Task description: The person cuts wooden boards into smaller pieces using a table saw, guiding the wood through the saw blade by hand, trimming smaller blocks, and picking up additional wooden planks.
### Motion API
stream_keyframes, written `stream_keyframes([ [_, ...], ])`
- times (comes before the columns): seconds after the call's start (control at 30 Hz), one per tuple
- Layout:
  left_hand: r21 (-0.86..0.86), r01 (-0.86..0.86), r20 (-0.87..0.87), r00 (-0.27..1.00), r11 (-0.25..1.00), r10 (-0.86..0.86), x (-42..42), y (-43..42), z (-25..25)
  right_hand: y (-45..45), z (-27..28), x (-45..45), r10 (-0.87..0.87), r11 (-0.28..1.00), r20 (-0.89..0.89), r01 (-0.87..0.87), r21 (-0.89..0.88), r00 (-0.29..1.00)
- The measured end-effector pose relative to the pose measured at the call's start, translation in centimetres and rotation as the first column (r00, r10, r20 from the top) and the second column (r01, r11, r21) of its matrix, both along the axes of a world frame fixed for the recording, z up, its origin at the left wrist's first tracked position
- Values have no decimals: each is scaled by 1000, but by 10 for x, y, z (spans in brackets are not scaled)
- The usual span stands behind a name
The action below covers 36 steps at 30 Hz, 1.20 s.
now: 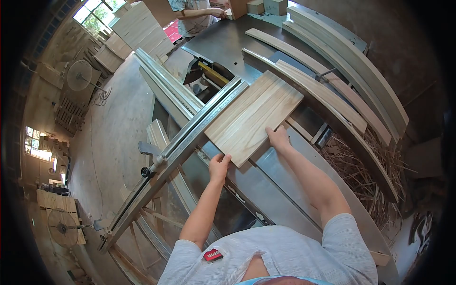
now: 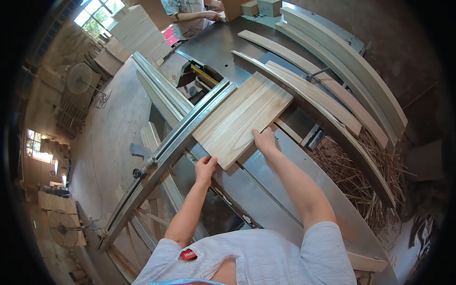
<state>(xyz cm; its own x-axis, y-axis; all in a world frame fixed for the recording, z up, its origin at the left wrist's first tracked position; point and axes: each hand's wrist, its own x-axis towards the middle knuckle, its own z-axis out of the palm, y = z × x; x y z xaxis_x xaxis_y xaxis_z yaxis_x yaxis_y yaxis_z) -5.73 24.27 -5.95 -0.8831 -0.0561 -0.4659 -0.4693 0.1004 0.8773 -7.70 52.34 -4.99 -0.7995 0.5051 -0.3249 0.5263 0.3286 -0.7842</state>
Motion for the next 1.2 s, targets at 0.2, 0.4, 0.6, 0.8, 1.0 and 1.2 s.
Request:
stream_keyframes([
  [0.2,7,16,0,1000,1000,-16,-2,-1,-1,4,14,3,197,773,353,77,-630,915],
  [0.4,48,37,54,998,998,-40,-7,-10,-1,10,27,-4,282,816,367,-20,-578,887],
  [0.6,-599,-25,-396,878,800,-269,-39,-15,33,8,20,-9,246,824,359,1,-566,900],
  [0.8,-940,-72,-313,578,335,-754,-101,20,67,7,17,-10,236,831,363,7,-556,901],
  [1.0,-974,175,10,667,143,-745,-130,40,86,5,23,-6,157,827,339,64,-558,928],
  [1.2,-963,234,55,657,134,-752,-138,37,82,-22,45,23,26,904,217,69,-421,976],
])
